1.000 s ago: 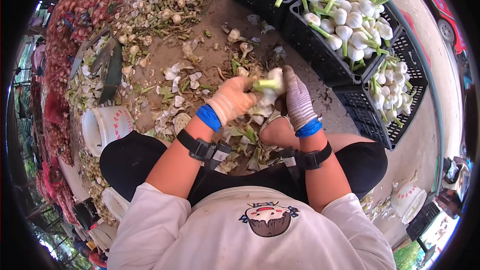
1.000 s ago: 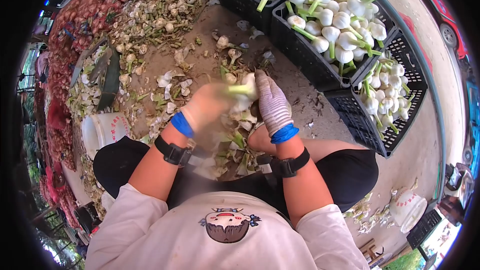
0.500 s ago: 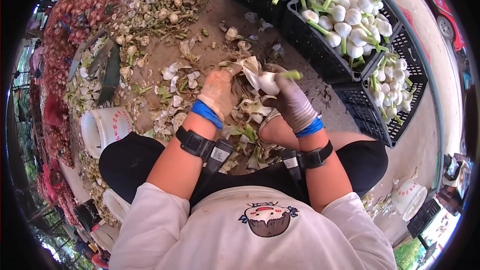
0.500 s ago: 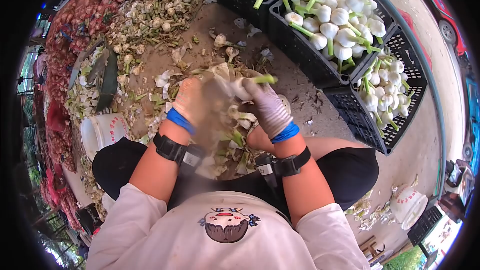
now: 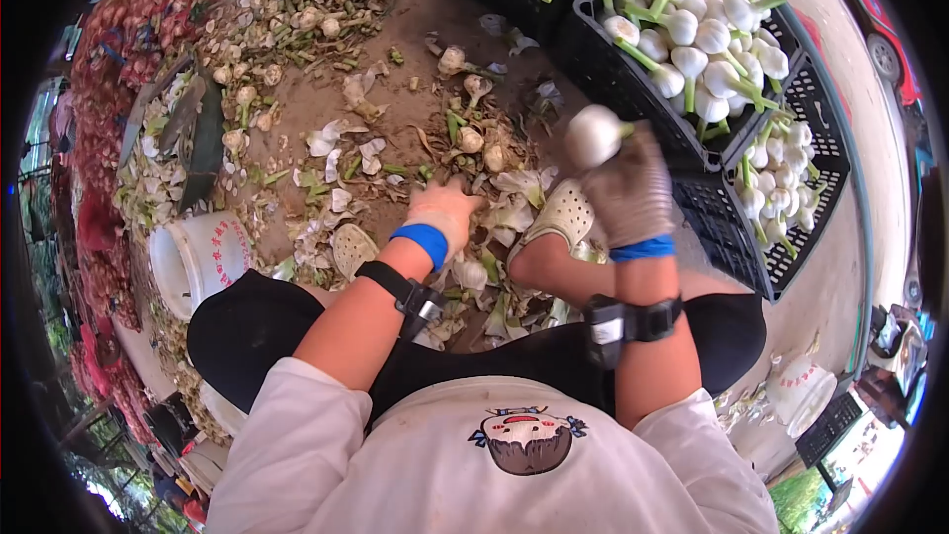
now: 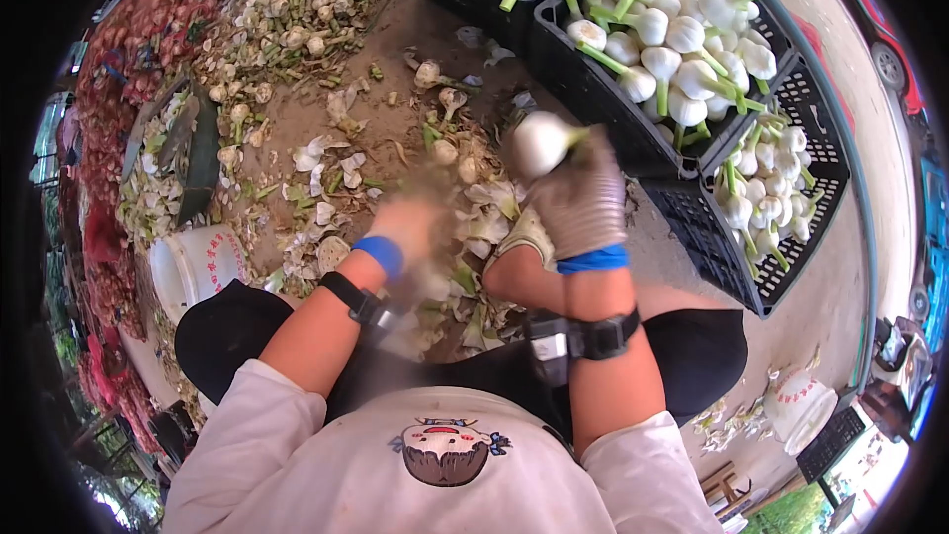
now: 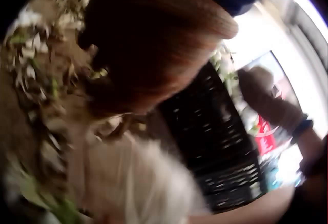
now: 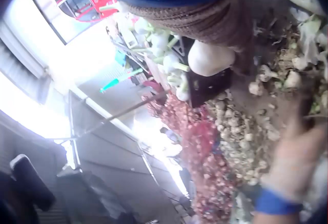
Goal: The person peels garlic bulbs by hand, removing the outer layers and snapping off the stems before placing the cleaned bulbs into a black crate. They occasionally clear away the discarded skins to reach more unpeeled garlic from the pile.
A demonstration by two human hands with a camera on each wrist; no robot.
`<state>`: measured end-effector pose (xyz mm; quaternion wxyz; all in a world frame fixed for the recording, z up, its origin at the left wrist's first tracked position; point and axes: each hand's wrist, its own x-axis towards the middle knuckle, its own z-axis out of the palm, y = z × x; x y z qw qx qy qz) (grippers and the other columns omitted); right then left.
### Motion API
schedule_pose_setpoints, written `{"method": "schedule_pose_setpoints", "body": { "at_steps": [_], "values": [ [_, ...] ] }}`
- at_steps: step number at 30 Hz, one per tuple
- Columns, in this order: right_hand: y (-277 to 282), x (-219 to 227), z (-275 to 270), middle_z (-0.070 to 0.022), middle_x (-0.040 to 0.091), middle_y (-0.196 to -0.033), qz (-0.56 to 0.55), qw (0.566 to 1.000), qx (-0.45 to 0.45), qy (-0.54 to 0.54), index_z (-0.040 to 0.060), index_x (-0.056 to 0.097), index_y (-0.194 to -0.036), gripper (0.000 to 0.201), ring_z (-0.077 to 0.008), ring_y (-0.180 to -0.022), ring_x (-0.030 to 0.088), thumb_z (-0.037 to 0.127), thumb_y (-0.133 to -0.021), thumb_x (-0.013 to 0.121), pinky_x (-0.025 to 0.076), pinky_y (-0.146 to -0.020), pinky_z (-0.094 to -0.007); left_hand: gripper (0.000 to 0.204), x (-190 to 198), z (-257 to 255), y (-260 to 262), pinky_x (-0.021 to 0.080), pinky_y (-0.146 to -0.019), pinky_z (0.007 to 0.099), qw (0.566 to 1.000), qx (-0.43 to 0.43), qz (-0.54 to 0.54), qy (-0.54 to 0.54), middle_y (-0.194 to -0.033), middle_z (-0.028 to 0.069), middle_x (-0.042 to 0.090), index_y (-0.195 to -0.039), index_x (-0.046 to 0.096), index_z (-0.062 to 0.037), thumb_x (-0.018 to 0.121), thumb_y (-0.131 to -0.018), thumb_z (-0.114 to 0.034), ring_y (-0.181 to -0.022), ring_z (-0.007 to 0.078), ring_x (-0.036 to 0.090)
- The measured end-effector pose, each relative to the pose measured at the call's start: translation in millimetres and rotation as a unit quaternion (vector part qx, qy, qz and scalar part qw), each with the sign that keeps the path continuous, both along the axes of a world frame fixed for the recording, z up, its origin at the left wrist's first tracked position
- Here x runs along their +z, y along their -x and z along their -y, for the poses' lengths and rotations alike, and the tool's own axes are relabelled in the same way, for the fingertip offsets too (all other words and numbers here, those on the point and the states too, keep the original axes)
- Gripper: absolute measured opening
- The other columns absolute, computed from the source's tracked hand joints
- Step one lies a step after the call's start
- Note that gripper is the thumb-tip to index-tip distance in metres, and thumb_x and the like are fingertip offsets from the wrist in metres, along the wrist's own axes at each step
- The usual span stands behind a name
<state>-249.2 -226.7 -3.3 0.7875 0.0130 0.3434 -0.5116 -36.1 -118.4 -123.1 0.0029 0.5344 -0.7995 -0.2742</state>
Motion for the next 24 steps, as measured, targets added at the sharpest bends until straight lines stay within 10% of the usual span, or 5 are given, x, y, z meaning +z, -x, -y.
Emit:
{"method": "schedule_pose_setpoints", "body": {
  "at_steps": [2, 16, 18, 20, 24],
  "values": [
    [17.3, 31.9, 15.6, -0.0242, 0.042, -0.123, 0.213, 0.968, -0.032, 0.128, -0.0057, 0.037, -0.122, 0.056, -0.0360, -0.112, 0.047, 0.038, -0.090, 0.050, 0.045, -0.094, -0.0464, 0.059, 22.1, 21.3, -8.8, 0.046, -0.088, 0.0377, 0.906, 0.145, -0.060, -0.392, -0.113, 0.0207, 0.055, -0.128, 0.047, -0.0155, 0.064, -0.075, -0.034, -0.101, 0.0351, 0.056],
    [-9.4, -31.6, 1.1, -0.0132, 0.060, -0.098, -0.228, 0.950, 0.212, 0.036, 0.0034, 0.052, -0.110, 0.036, -0.0210, -0.082, 0.060, 0.031, -0.087, 0.056, 0.050, -0.072, -0.0303, 0.039, -11.7, 99.4, -9.7, 0.046, -0.090, 0.0371, 0.884, 0.408, -0.035, -0.227, -0.128, 0.0118, 0.047, -0.123, 0.050, -0.0168, 0.054, -0.085, -0.015, -0.113, 0.0293, 0.049],
    [-14.0, -41.4, -5.4, -0.0146, 0.059, -0.103, -0.286, 0.929, 0.229, 0.059, 0.0037, 0.051, -0.114, 0.042, -0.0241, -0.087, 0.060, 0.033, -0.084, 0.058, 0.050, -0.076, -0.0320, 0.041, -7.8, 89.1, -6.5, 0.044, -0.092, 0.0345, 0.994, 0.086, 0.072, 0.004, -0.123, 0.0087, 0.051, -0.125, 0.046, -0.0147, 0.055, -0.086, -0.024, -0.113, 0.0256, 0.049],
    [-19.1, -68.2, -15.9, -0.0174, 0.056, -0.112, -0.618, 0.629, 0.281, 0.380, 0.0038, 0.046, -0.122, 0.057, -0.0311, -0.099, 0.057, 0.031, -0.077, 0.067, 0.047, -0.086, -0.0345, 0.047, -0.4, 75.5, -2.6, 0.042, -0.094, 0.0318, 0.924, -0.254, 0.170, 0.228, -0.118, 0.0056, 0.055, -0.127, 0.043, -0.0126, 0.055, -0.087, -0.034, -0.113, 0.0220, 0.050],
    [-27.6, -60.2, -23.1, -0.0200, 0.052, -0.115, -0.596, 0.653, 0.230, 0.407, 0.0036, 0.045, -0.124, 0.066, -0.0349, -0.104, 0.053, 0.023, -0.068, 0.074, 0.044, -0.089, -0.0375, 0.054, -14.0, 49.1, 19.9, 0.037, -0.097, 0.0286, 0.994, 0.050, -0.099, -0.017, -0.114, 0.0116, 0.056, -0.129, 0.042, -0.0075, 0.052, -0.089, -0.041, -0.111, 0.0215, 0.050]
  ]
}}
